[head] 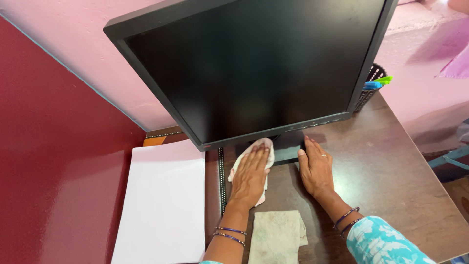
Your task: The person wipes a Lenovo computer monitor with a white cloth, cleaning the screen, bezel, stand, and back panel. They also move a pen holder aside and wipe the desk surface around the monitor base.
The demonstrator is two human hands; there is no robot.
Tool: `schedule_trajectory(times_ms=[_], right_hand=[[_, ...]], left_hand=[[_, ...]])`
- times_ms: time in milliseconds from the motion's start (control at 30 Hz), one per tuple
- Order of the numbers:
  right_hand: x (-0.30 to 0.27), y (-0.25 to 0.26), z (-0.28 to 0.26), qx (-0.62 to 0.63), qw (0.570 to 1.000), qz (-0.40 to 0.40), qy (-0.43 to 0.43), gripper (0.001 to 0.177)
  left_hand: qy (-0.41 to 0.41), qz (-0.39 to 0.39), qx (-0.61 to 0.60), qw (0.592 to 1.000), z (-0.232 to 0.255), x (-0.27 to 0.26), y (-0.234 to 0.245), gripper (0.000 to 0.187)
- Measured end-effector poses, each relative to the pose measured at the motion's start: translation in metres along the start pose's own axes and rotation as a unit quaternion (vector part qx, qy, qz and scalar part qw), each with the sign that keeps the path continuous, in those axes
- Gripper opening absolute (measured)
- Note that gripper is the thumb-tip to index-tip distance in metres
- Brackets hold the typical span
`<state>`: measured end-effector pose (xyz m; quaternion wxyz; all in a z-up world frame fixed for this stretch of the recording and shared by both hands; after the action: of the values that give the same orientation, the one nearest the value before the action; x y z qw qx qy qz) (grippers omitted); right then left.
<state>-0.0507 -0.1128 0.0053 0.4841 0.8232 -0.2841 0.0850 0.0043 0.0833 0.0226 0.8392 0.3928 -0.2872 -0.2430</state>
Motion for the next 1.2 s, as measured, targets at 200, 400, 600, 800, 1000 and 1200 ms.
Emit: schedule_trajectory(times_ms=[200, 400, 600, 800, 1000, 1200], right_hand=[[0.0, -0.001, 0.005, 0.01, 1.0, 0.022, 0.008, 0.05], [0.003, 0.004, 0.012, 0.056, 0.998, 0.014, 0.007, 0.047], [0.015, 0.023, 0.029, 0.167, 0.982, -0.083, -0.026, 0.045], [0.028, 0.034, 0.059, 0.218, 0.967, -0.119, -0.056, 0.046], [0.03, 0.027, 0.075, 0.192, 0.97, -0.137, -0.063, 0.043], [0.032, 0.035, 0.077, 0.175, 0.979, -0.104, 0.009, 0.039]], left_hand=[[0.026, 0.018, 0.031, 0.999, 0.007, 0.001, -0.019, 0.06], [0.011, -0.005, 0.022, 1.0, 0.037, 0.02, -0.046, 0.061], [0.016, -0.003, 0.036, 0.999, 0.072, 0.051, -0.079, 0.06], [0.047, -0.002, -0.011, 0.999, 0.095, 0.059, -0.089, 0.063], [0.052, 0.013, 0.021, 0.998, 0.107, 0.056, -0.098, 0.06], [0.064, 0.035, 0.024, 0.997, 0.113, 0.053, -0.107, 0.052]])
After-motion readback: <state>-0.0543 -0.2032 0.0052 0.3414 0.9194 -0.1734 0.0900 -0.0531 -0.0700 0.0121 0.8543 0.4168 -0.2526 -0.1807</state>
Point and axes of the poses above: each hand's wrist, its own x-axis towards the middle knuckle, its own y-axis out of the back of the hand, z = x × y, the point moved 3 cm from there along x, towards the middle knuckle, and after that the axes turned 12 degrees about -x, right-handed, at the moved point
